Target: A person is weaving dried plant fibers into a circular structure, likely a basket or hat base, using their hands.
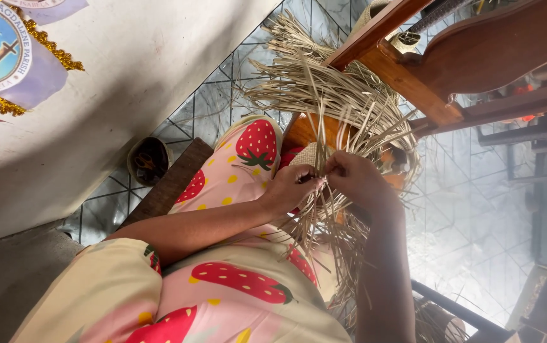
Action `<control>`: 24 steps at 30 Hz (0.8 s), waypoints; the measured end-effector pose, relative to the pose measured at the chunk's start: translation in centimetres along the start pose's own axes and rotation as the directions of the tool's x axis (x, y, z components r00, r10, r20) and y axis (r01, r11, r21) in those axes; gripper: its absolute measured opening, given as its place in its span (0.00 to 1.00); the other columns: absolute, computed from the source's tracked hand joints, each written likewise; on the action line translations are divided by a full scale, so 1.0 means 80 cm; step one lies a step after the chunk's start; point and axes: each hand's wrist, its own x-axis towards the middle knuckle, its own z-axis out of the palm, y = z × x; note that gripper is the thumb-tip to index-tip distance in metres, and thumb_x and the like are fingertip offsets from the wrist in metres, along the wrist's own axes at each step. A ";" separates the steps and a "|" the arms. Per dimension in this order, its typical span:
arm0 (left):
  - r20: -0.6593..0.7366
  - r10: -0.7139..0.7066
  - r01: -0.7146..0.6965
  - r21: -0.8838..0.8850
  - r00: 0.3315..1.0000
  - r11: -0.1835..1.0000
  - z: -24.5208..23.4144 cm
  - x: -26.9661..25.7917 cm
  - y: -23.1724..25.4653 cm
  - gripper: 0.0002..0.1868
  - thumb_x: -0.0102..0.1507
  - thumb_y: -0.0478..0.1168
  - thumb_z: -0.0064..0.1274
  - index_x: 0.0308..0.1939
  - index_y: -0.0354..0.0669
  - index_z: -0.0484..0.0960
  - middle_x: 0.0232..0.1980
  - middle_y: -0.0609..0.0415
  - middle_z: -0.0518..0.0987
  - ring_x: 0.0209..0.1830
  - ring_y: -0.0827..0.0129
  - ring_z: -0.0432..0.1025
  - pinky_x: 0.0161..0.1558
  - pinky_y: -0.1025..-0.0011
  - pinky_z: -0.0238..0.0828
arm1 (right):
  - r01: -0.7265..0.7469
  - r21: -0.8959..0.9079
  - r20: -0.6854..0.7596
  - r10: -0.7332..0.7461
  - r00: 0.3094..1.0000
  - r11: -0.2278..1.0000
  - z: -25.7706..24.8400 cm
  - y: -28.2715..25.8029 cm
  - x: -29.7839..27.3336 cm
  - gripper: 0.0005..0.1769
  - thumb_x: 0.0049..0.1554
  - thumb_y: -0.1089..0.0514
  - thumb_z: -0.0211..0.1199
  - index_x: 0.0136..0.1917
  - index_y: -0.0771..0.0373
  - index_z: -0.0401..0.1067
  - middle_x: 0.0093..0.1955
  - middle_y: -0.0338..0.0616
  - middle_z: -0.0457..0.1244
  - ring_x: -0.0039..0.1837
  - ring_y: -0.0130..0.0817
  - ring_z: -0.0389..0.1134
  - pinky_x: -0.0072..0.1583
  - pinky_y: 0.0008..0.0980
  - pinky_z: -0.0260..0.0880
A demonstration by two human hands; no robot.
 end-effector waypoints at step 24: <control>0.014 0.053 -0.051 -0.100 0.999 0.994 0.002 0.017 -0.048 0.07 0.69 0.36 0.57 0.41 0.37 0.87 0.33 0.47 0.83 0.32 0.70 0.72 0.33 0.70 0.69 | 0.113 0.090 0.065 -0.119 0.991 0.990 -0.021 0.001 0.004 0.06 0.56 0.60 0.69 0.47 0.64 0.80 0.44 0.47 0.69 0.46 0.41 0.69 0.52 0.43 0.68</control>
